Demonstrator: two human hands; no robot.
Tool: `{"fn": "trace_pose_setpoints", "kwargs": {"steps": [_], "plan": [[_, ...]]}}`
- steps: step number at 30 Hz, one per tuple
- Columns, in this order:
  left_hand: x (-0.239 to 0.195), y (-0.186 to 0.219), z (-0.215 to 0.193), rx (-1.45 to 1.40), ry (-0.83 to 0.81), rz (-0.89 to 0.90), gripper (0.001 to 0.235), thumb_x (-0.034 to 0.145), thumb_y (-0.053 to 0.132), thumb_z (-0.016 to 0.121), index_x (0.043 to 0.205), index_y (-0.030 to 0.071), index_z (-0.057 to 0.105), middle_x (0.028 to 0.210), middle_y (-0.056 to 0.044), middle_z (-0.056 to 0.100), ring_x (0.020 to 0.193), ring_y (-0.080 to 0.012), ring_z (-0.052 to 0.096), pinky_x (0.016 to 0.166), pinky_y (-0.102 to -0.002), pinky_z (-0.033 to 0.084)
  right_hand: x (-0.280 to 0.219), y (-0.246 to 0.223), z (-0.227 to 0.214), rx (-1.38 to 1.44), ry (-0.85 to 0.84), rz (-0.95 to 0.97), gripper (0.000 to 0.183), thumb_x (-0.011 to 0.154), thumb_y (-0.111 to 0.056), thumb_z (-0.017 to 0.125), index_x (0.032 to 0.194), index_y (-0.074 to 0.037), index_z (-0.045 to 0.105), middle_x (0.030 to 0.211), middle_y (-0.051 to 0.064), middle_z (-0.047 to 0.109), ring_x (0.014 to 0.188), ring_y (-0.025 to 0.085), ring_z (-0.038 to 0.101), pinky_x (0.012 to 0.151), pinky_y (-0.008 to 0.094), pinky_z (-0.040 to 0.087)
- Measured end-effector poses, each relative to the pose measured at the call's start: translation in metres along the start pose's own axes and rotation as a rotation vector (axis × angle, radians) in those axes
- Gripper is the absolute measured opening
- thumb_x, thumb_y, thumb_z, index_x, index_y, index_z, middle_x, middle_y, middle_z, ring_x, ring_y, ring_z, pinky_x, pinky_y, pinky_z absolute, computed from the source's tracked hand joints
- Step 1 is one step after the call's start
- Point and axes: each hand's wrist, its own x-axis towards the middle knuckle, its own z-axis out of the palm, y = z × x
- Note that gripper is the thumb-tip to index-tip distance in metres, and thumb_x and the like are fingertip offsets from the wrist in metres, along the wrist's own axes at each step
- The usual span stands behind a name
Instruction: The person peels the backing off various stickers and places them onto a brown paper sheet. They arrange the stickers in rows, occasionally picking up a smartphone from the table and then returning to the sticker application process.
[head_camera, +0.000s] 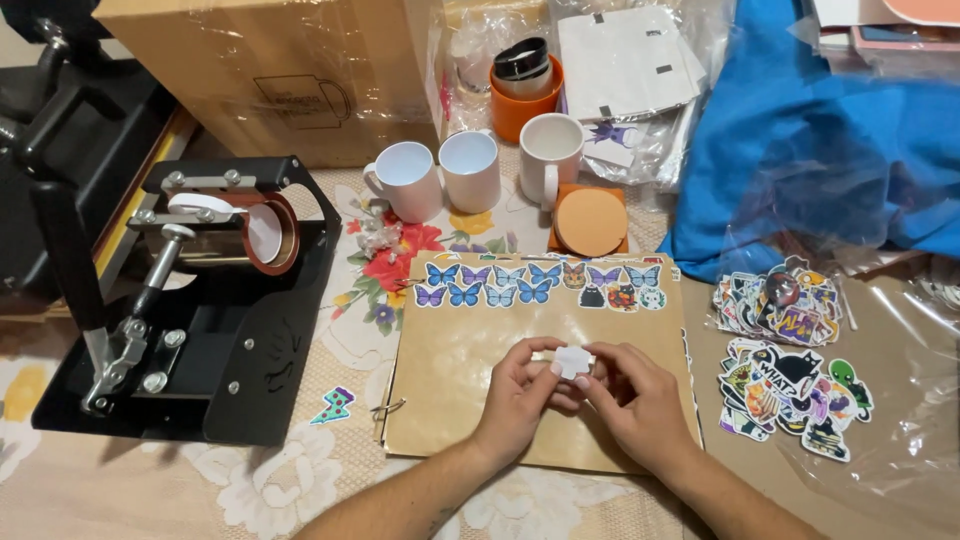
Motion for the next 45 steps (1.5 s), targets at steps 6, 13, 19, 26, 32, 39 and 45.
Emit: {"fn": "trace_pose_setpoints", "kwargs": {"steps": [6, 13, 19, 26, 32, 39, 45], "plan": [[-0.006, -0.004, 0.001, 0.086, -0.041, 0.177, 0.02, 0.1, 0.011, 0.055, 0.118, 0.006, 0.051, 0.071, -0.018, 0.067, 0.062, -0.0232, 0.068, 0.057, -0.031, 0.06, 0.001, -0.004, 0.0, 0.126, -0.015, 0.046, 0.009, 0.085, -0.017, 0.073, 0.081, -0.01, 0.076, 0.071, 0.0, 0.073, 0.056, 0.008, 0.055, 0.054, 0.023, 0.042], [-0.011, 0.007, 0.002, 0.55, 0.161, 0.618, 0.029, 0.09, 0.01, 0.073, 0.119, 0.01, 0.072, 0.094, -0.004, 0.059, 0.081, -0.0133, 0.058, 0.071, -0.024, 0.051, -0.004, 0.003, 0.003, 0.135, -0.006, 0.003, 0.011, 0.084, -0.016, 0.073, 0.083, -0.007, 0.079, 0.073, 0.001, 0.079, 0.058, 0.008, 0.063, 0.058, 0.023, 0.049], [-0.004, 0.019, -0.006, 0.864, 0.079, 0.906, 0.014, 0.088, 0.007, 0.076, 0.1, 0.015, 0.078, 0.115, -0.01, 0.067, 0.112, -0.0306, 0.057, 0.09, -0.037, 0.05, -0.004, 0.003, 0.001, 0.128, 0.005, 0.034, 0.011, 0.083, -0.016, 0.073, 0.081, -0.008, 0.08, 0.068, -0.001, 0.077, 0.055, 0.006, 0.059, 0.055, 0.023, 0.047], [-0.003, 0.028, -0.002, 0.902, -0.087, 1.021, 0.006, 0.091, 0.006, 0.073, 0.097, 0.004, 0.073, 0.101, -0.01, 0.074, 0.094, -0.0298, 0.067, 0.088, -0.041, 0.054, -0.004, -0.002, -0.005, 0.057, -0.029, -0.131, 0.013, 0.089, -0.016, 0.064, 0.083, -0.009, 0.073, 0.063, 0.0, 0.064, 0.051, 0.011, 0.051, 0.052, 0.027, 0.041], [-0.004, 0.036, 0.0, 0.872, -0.192, 0.94, 0.004, 0.096, 0.003, 0.064, 0.096, 0.001, 0.067, 0.099, -0.013, 0.07, 0.097, -0.0309, 0.064, 0.089, -0.04, 0.052, -0.004, -0.003, -0.007, 0.027, -0.052, -0.18, 0.016, 0.09, -0.016, 0.061, 0.077, -0.009, 0.068, 0.06, 0.001, 0.061, 0.051, 0.014, 0.05, 0.052, 0.028, 0.04], [-0.002, 0.022, -0.002, 1.095, -0.269, 0.902, 0.012, 0.103, 0.01, 0.043, 0.103, 0.003, 0.053, 0.109, -0.015, 0.057, 0.112, -0.0356, 0.055, 0.095, -0.045, 0.045, -0.004, -0.002, -0.005, 0.025, -0.05, -0.198, 0.018, 0.087, -0.014, 0.062, 0.07, -0.01, 0.064, 0.056, 0.001, 0.057, 0.049, 0.013, 0.047, 0.05, 0.028, 0.038], [-0.003, 0.012, -0.002, 1.097, -0.227, 0.896, 0.008, 0.097, 0.001, 0.041, 0.098, 0.001, 0.049, 0.107, -0.018, 0.053, 0.106, -0.0346, 0.053, 0.095, -0.044, 0.043, -0.007, 0.0, 0.0, 0.02, -0.026, -0.183, 0.017, 0.085, -0.013, 0.063, 0.068, -0.011, 0.063, 0.054, 0.0, 0.054, 0.047, 0.013, 0.045, 0.049, 0.028, 0.036]]}}
